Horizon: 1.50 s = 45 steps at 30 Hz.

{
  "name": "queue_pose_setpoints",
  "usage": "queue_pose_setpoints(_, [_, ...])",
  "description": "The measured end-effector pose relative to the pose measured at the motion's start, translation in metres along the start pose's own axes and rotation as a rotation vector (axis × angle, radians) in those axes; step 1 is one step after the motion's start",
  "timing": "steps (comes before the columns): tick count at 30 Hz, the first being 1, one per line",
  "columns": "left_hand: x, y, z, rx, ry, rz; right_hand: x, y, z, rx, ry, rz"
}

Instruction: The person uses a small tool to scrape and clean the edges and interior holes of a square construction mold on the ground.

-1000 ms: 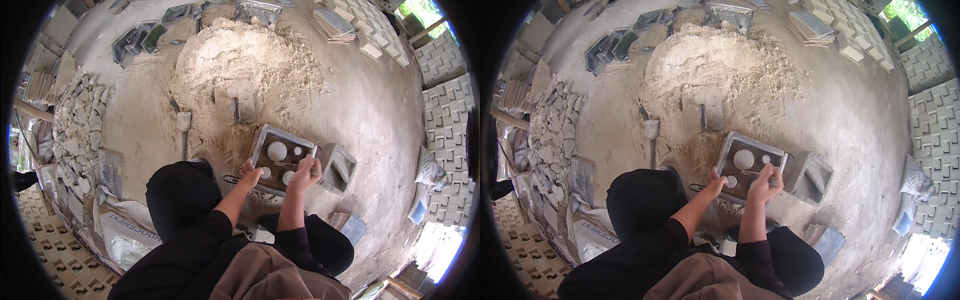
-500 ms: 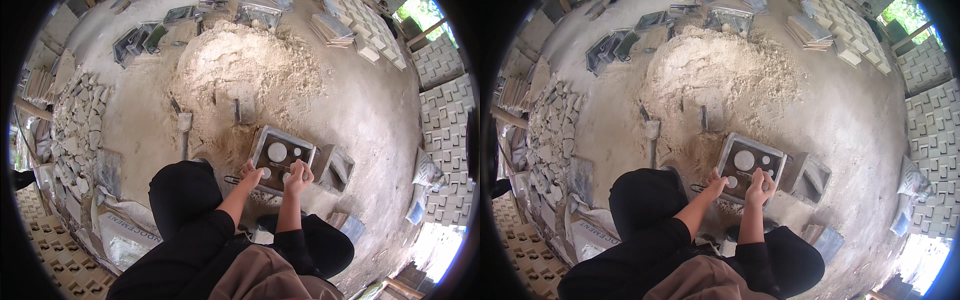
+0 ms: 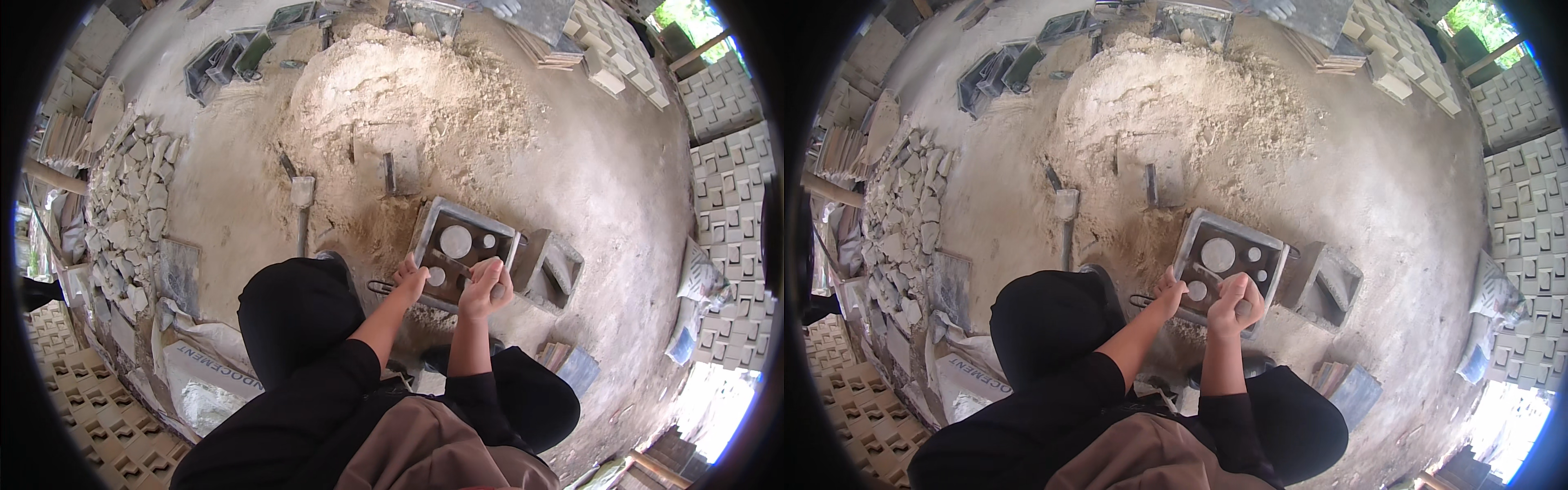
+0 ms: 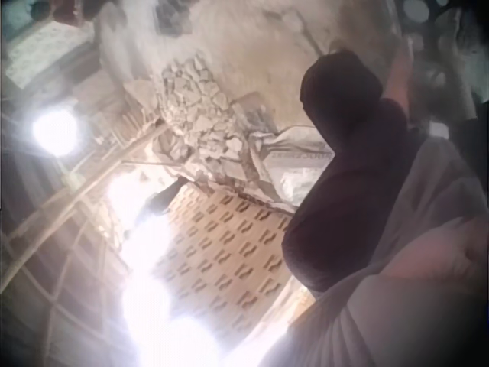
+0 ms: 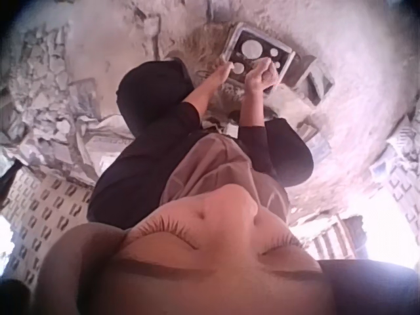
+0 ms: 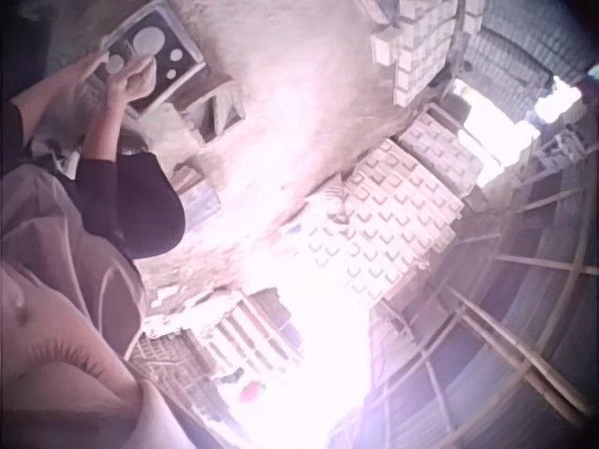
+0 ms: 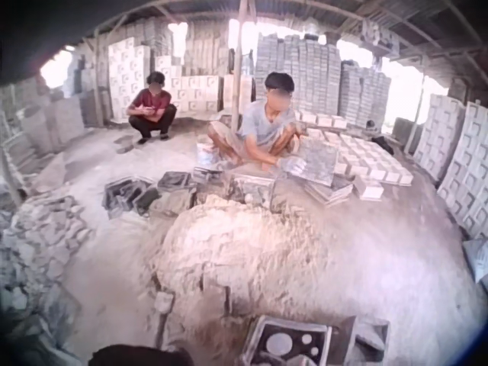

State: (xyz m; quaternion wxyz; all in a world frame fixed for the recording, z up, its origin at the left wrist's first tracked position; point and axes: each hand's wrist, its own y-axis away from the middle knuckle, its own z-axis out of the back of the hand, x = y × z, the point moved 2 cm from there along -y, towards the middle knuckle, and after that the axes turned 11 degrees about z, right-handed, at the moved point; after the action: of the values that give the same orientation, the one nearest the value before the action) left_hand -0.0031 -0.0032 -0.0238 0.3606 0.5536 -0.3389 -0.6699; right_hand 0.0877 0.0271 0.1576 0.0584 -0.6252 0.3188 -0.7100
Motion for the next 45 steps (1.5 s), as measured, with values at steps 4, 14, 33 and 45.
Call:
queue_pose_setpoints(4, [-0.008, 0.007, -0.007, -0.015, -0.013, -0.004, -0.031, 0.020, -0.004, 0.214, 0.227, 0.027])
queue_pose_setpoints(14, [-0.006, 0.007, -0.001, 0.095, 0.129, -0.030, -0.031, 0.009, 0.002, 0.230, 0.067, 0.058])
queue_pose_setpoints(33, [0.018, -0.021, 0.002, 0.126, 0.149, -0.088, -0.016, -0.011, 0.003, 0.267, 0.122, -0.072])
queue_pose_setpoints(45, [-0.013, 0.014, 0.000, 0.080, 0.127, -0.058, -0.035, 0.018, 0.000, 0.287, 0.084, -0.004])
